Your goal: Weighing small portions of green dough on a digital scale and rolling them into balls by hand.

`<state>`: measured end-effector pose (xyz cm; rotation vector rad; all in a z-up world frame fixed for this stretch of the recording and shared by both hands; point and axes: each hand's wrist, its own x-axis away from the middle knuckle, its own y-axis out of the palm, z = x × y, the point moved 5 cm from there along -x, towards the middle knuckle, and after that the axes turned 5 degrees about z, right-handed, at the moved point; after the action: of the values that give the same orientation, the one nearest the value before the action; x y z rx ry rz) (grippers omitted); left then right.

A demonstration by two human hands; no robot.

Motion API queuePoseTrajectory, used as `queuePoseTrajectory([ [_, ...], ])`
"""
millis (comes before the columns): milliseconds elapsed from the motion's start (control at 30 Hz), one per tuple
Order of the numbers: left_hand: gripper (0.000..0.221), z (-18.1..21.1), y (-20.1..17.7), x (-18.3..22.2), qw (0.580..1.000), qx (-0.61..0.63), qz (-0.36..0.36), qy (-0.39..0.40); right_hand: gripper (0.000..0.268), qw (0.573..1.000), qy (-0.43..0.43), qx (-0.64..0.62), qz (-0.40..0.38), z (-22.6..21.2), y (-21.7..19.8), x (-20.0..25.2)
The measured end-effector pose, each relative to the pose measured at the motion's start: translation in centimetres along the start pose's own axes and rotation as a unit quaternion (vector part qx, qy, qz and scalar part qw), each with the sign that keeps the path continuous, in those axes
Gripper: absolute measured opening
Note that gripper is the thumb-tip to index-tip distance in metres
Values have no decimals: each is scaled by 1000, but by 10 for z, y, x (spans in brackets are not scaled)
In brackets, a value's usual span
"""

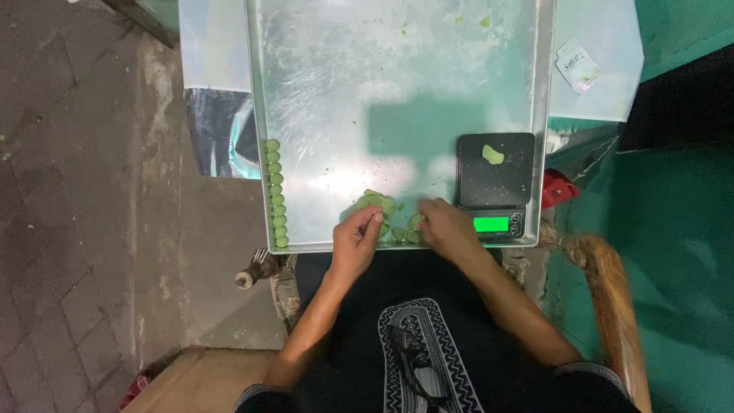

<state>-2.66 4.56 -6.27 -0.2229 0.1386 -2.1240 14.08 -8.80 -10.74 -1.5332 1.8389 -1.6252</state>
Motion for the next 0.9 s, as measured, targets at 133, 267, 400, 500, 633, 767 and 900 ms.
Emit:
queuePoseTrajectory([
  [133,16,2,5,5,999,-28,-30,15,26,999,-1,-27,17,-14,-19,7],
  [267,17,26,11,14,995,-73,-51,41,21,999,4,-51,18,-17,-20,12],
  [400,23,58,11,15,978,-122,-76,150,17,993,0,-116,16,-30,-26,21],
  [500,29,77,17,16,968,-143,-87,189,15,973,-38,-221,62,-35,-32,23],
  [633,29,58,25,21,956,-168,-132,201,18,906,0,-412,93,-29,-31,30],
  [767,26,57,28,20,966,-144,-139,164,18,907,7,-404,118,-30,-46,33],
  [900,23,54,23,19,970,-143,-117,159,18,960,-42,-250,117,-19,-35,32],
])
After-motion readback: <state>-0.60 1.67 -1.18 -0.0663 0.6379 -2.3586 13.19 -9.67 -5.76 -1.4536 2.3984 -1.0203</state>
